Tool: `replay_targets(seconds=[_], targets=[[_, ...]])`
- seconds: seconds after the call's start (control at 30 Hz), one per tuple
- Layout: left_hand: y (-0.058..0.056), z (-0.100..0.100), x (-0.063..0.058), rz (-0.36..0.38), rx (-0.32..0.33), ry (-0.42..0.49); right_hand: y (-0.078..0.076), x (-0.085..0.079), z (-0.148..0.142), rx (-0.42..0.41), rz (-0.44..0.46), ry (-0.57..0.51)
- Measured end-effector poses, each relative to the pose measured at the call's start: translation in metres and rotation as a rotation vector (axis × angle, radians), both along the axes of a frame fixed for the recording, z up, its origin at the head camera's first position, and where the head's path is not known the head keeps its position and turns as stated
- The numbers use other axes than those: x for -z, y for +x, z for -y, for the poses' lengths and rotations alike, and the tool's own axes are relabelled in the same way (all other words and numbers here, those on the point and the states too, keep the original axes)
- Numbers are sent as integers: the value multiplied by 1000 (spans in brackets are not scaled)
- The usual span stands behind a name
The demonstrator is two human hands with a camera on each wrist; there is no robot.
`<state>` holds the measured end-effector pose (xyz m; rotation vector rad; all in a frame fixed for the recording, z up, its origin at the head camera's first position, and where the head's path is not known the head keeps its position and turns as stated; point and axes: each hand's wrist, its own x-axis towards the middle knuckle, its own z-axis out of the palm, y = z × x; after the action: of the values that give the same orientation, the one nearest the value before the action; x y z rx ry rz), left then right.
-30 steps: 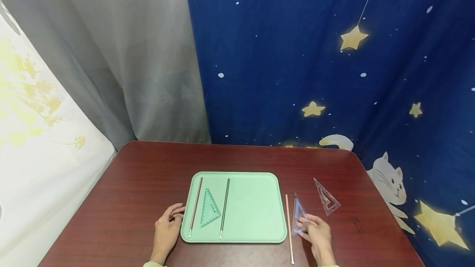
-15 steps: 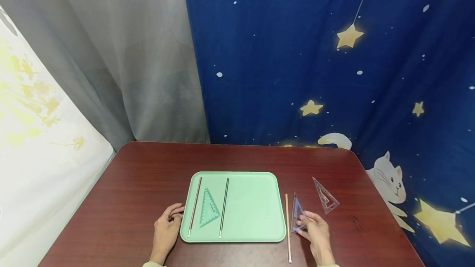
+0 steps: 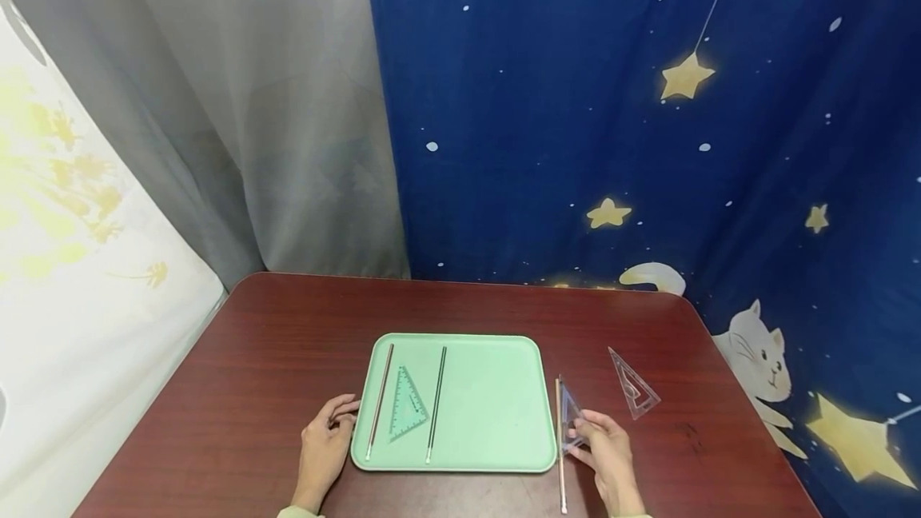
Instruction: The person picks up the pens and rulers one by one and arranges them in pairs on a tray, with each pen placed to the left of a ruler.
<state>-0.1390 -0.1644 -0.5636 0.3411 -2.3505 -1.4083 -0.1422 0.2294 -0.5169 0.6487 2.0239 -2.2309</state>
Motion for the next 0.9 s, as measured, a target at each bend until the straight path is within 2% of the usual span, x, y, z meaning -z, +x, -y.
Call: replay_targets(seconds=[0.4, 0.9], targets=[[0, 0, -1, -19, 7, 17, -1, -8, 10, -35, -32, -17], [2, -1, -1, 1, 0, 22, -6, -1, 31, -60, -20, 11]])
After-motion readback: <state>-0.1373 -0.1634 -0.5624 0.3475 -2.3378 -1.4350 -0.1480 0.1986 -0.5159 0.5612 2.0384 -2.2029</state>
